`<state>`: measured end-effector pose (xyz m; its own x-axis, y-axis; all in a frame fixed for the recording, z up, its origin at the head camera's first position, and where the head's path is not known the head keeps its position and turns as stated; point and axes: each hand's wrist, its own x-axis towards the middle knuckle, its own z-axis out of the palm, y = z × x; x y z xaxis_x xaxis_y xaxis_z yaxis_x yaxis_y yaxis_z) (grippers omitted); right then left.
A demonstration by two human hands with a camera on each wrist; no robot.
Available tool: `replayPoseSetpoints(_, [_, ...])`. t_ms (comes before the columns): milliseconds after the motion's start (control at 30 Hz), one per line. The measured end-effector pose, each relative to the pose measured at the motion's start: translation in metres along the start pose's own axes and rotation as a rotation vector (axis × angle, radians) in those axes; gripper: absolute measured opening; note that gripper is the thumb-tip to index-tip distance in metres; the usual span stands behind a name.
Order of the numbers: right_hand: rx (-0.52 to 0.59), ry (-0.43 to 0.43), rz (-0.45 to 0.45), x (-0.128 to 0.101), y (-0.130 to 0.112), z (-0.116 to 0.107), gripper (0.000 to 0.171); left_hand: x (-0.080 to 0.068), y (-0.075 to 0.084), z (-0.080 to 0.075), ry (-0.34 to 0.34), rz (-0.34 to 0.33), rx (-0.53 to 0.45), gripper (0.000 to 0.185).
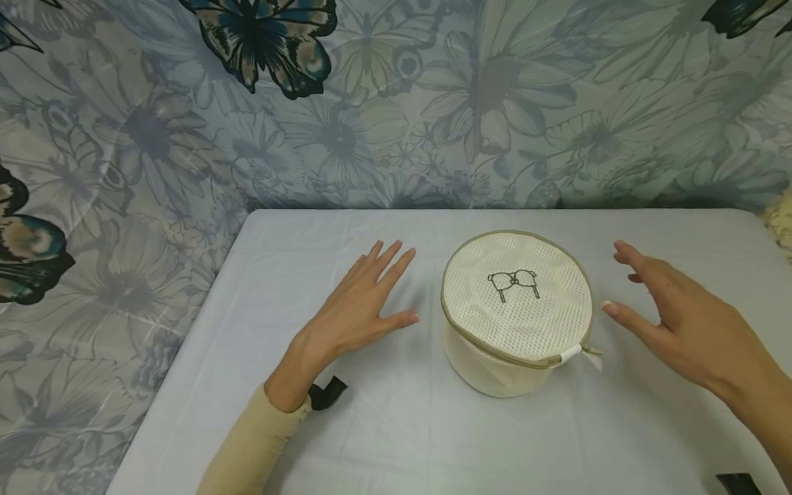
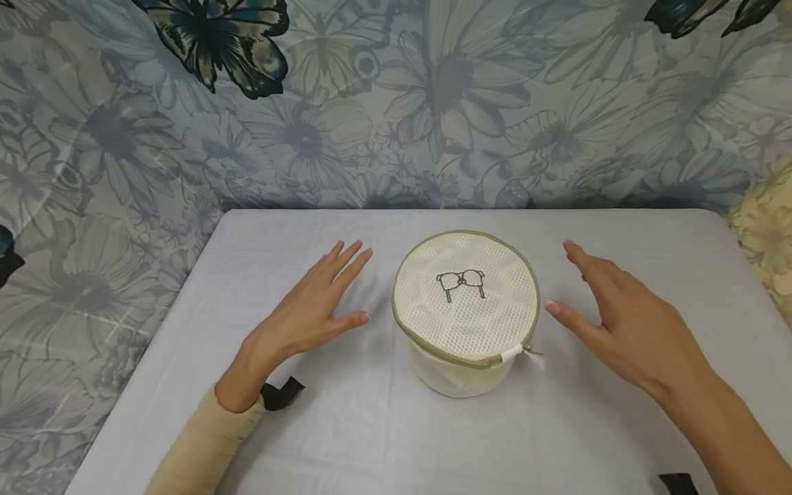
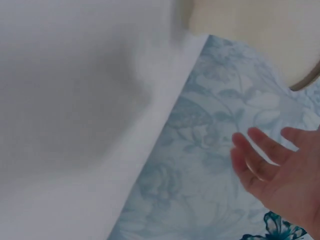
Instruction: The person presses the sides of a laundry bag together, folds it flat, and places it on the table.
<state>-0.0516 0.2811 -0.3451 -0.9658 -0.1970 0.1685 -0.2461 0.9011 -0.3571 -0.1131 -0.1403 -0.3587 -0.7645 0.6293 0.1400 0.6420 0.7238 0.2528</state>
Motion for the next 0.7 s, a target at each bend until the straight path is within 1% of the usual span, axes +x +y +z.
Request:
replayPoseSetpoints(200, [0.059, -0.019, -0.022, -0.002, -0.006, -0.004, 0.081, 0.003, 0.002, -0.001, -0.002, 0.024, -0.041, 0.089])
replayPoseSetpoints(500, [0.21, -0.045, -0.064, -0.003, -0.01, -0.007, 0.078, 0.008, 0.009, -0.004, 0.044, 0.064, -0.104, 0.087])
replayPoseSetpoints(700, [0.284, -0.075, -0.071, -0.001, -0.015, -0.006, 0.079, 0.012, 0.014, -0.005, 0.059, 0.129, -0.176, 0.078])
